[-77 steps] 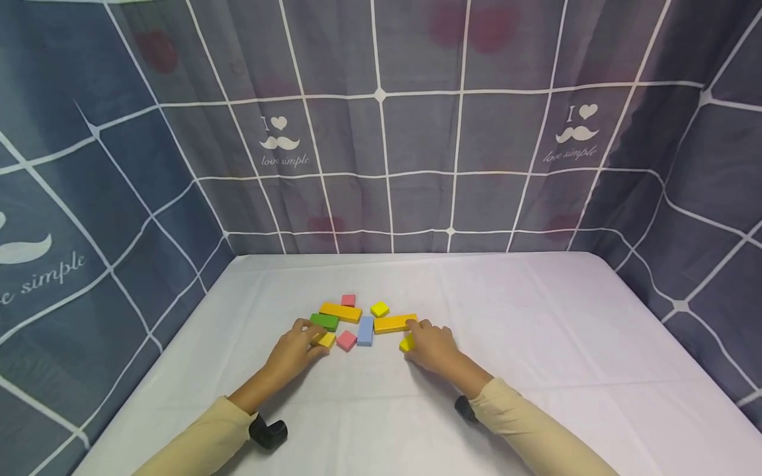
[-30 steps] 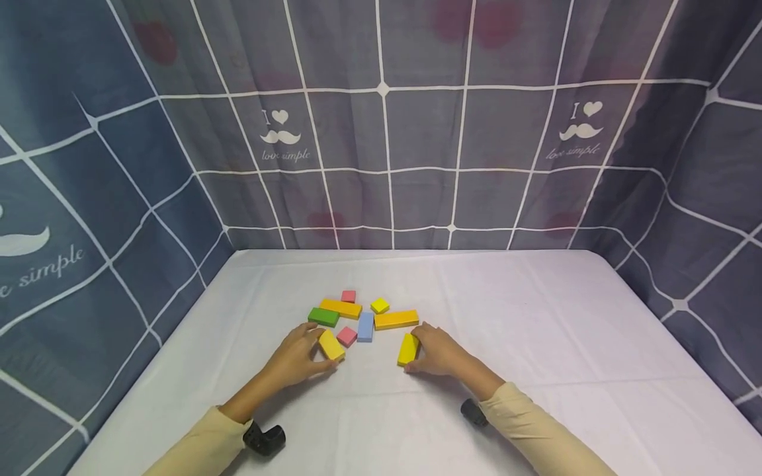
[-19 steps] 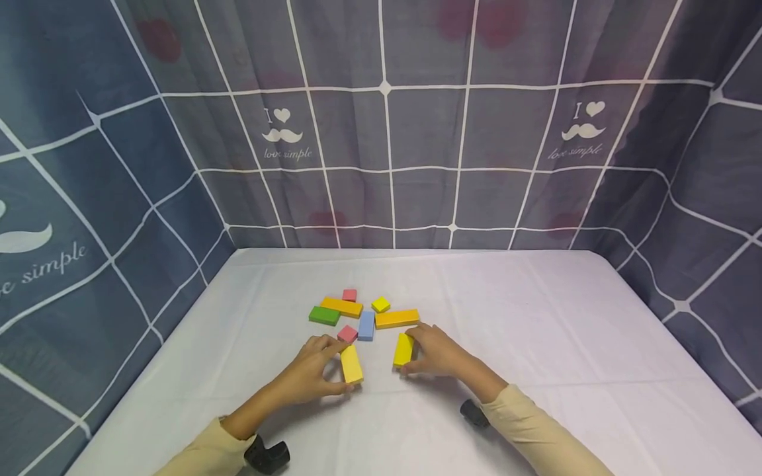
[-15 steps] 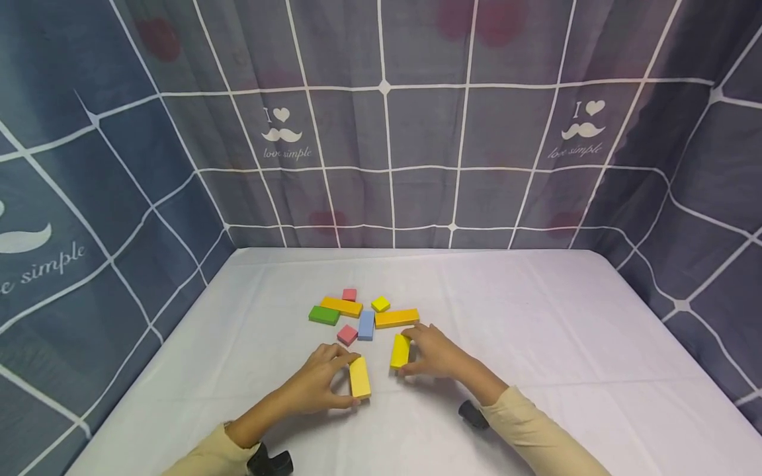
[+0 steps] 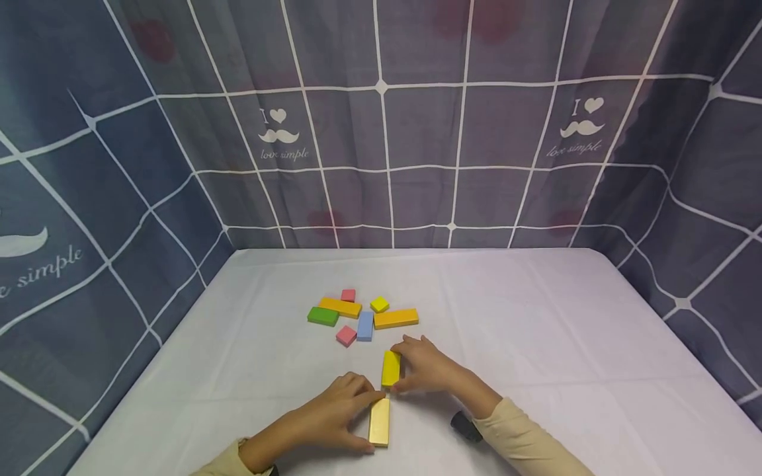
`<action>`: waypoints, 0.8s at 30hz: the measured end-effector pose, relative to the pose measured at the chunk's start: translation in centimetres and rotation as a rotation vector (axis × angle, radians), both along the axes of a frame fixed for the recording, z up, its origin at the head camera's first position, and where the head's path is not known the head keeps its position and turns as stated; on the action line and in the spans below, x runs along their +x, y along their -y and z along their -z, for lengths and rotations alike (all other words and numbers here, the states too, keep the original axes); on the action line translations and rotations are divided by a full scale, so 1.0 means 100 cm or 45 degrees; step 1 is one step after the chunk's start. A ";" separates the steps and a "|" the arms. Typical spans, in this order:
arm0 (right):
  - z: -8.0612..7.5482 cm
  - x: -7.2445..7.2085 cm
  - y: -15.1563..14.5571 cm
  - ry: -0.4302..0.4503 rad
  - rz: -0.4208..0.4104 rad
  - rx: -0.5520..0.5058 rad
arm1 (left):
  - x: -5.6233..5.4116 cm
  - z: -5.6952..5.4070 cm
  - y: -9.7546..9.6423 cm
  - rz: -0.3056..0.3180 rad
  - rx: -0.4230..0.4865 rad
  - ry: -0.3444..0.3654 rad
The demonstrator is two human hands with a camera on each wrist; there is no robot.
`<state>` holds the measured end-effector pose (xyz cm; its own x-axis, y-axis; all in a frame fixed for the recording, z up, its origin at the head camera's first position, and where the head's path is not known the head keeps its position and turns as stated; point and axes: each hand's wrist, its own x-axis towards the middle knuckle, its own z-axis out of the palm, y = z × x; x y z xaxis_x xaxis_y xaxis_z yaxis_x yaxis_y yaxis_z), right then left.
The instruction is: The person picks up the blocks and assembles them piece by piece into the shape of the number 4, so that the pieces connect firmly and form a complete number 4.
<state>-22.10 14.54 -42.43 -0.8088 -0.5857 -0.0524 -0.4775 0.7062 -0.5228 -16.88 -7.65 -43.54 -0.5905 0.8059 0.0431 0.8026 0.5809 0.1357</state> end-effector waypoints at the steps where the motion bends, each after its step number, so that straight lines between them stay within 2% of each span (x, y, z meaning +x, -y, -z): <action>1: 0.000 0.000 0.002 -0.003 -0.010 0.009 | 0.001 0.000 0.000 0.004 0.001 -0.013; 11: 0.004 0.003 0.012 -0.010 -0.033 0.060 | 0.006 0.002 0.000 -0.032 -0.029 -0.068; 16: 0.007 0.003 0.013 -0.059 -0.061 0.067 | 0.005 0.003 0.002 -0.030 -0.009 -0.135; 24: 0.003 0.005 0.011 -0.052 -0.081 0.072 | 0.005 0.006 0.002 0.047 0.081 -0.213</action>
<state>-21.55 13.46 -42.76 -0.7721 -0.6332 -0.0547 -0.5424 0.7014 -0.4624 -16.40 -7.82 -44.19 -0.5411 0.8193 0.1899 0.8375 0.5453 0.0338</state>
